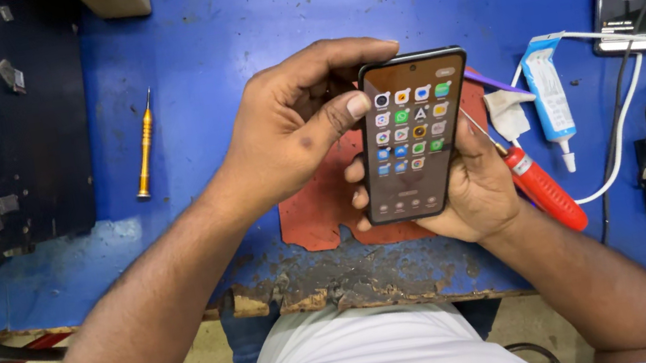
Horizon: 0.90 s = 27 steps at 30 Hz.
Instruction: The person cleans the back of a mobile phone with a cloth, applies adhesive, and attaches a new screen using a screwdriver and hands.
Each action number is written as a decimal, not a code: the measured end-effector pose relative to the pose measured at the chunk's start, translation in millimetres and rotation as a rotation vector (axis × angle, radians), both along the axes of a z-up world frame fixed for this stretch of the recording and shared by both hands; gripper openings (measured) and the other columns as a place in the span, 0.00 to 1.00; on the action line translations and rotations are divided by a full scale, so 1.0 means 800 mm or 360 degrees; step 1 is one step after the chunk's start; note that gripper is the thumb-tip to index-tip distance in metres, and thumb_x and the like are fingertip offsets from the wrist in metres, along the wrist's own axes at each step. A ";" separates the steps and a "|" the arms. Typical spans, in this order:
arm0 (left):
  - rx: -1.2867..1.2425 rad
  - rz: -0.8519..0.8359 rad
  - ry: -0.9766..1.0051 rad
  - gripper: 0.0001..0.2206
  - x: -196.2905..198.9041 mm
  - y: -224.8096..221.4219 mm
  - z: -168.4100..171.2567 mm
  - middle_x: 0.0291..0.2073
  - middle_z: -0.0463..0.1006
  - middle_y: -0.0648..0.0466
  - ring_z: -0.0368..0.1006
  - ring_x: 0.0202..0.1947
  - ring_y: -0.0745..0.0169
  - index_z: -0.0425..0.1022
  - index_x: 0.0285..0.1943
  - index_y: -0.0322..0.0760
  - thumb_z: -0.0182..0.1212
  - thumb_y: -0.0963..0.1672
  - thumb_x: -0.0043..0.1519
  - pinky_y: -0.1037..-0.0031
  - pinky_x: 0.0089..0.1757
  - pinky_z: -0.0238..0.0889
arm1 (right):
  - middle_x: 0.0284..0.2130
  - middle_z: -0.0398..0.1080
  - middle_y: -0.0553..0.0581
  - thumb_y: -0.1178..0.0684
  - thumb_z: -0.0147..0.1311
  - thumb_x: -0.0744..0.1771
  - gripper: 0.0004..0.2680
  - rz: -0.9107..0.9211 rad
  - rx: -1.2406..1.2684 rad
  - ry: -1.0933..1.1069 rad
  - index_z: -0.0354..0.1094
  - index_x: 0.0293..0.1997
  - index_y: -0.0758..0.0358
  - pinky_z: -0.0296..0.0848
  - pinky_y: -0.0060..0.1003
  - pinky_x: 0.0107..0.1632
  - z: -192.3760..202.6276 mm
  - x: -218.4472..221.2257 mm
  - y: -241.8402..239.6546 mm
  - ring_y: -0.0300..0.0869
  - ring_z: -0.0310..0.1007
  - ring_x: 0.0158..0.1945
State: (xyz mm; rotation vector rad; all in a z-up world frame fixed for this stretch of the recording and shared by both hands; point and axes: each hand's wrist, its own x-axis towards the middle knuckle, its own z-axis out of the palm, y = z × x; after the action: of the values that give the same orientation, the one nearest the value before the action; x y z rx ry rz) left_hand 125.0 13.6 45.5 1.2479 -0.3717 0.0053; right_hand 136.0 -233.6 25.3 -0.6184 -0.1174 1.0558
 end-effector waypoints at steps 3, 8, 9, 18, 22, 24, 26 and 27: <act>0.0048 0.0027 -0.0057 0.14 0.001 0.000 -0.001 0.53 0.79 0.52 0.75 0.53 0.70 0.71 0.67 0.31 0.59 0.36 0.74 0.76 0.58 0.73 | 0.59 0.67 0.74 0.28 0.45 0.71 0.31 -0.0017 -0.0011 -0.0114 0.53 0.77 0.65 0.73 0.66 0.61 -0.002 0.002 -0.005 0.62 0.72 0.61; 0.0124 0.0132 -0.0107 0.13 -0.001 -0.002 0.007 0.54 0.79 0.52 0.76 0.52 0.69 0.71 0.67 0.32 0.59 0.39 0.74 0.75 0.56 0.73 | 0.61 0.67 0.74 0.29 0.45 0.72 0.30 -0.0034 0.0013 -0.0112 0.53 0.76 0.64 0.72 0.66 0.61 -0.005 0.003 -0.005 0.62 0.72 0.61; 0.0225 0.0250 -0.0165 0.13 -0.003 -0.003 0.010 0.55 0.79 0.52 0.76 0.54 0.67 0.71 0.67 0.33 0.58 0.39 0.73 0.73 0.57 0.72 | 0.62 0.67 0.74 0.29 0.45 0.72 0.30 -0.0032 0.0013 -0.0101 0.54 0.76 0.64 0.71 0.66 0.61 -0.004 0.004 -0.004 0.62 0.72 0.61; 0.1489 0.0512 -0.1894 0.17 -0.035 -0.102 -0.037 0.71 0.65 0.43 0.58 0.71 0.44 0.66 0.69 0.32 0.52 0.46 0.74 0.42 0.71 0.46 | 0.75 0.56 0.59 0.31 0.45 0.70 0.30 -0.0010 -0.0026 -0.0124 0.47 0.80 0.55 0.65 0.53 0.73 0.000 0.004 0.017 0.50 0.62 0.74; 0.1814 0.0147 -0.1971 0.27 -0.030 -0.142 -0.060 0.76 0.57 0.39 0.48 0.78 0.41 0.53 0.80 0.37 0.45 0.50 0.72 0.50 0.74 0.30 | 0.71 0.59 0.65 0.32 0.44 0.73 0.29 0.0389 0.0087 0.0081 0.51 0.79 0.62 0.66 0.51 0.70 -0.033 0.011 0.007 0.53 0.62 0.71; 0.1892 0.0106 -0.1945 0.28 -0.025 -0.132 -0.054 0.80 0.53 0.36 0.43 0.81 0.38 0.45 0.84 0.33 0.41 0.51 0.79 0.44 0.75 0.23 | 0.68 0.58 0.66 0.34 0.43 0.74 0.26 0.0454 -0.0158 0.0433 0.48 0.79 0.61 0.65 0.54 0.69 -0.042 0.019 0.001 0.54 0.60 0.69; 0.1765 0.0084 -0.1667 0.30 -0.020 -0.111 -0.039 0.82 0.50 0.37 0.41 0.82 0.41 0.43 0.84 0.40 0.36 0.56 0.78 0.49 0.74 0.21 | 0.71 0.55 0.65 0.34 0.45 0.73 0.28 0.0307 -0.0273 0.0023 0.45 0.79 0.62 0.63 0.55 0.71 -0.040 0.008 -0.002 0.53 0.58 0.72; 0.1698 0.0076 -0.1530 0.31 -0.016 -0.097 -0.029 0.83 0.48 0.38 0.40 0.83 0.43 0.42 0.84 0.43 0.35 0.59 0.78 0.52 0.74 0.20 | 0.72 0.54 0.64 0.34 0.45 0.73 0.29 0.0232 -0.0328 -0.0183 0.44 0.79 0.62 0.62 0.55 0.72 -0.035 -0.003 -0.003 0.52 0.58 0.73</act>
State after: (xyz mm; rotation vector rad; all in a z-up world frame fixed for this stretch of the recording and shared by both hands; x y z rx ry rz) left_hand 111.9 -64.1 22.6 2.2693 -1.2846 0.5214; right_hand 133.8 -235.8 -2.7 -0.8677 -0.1572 1.1821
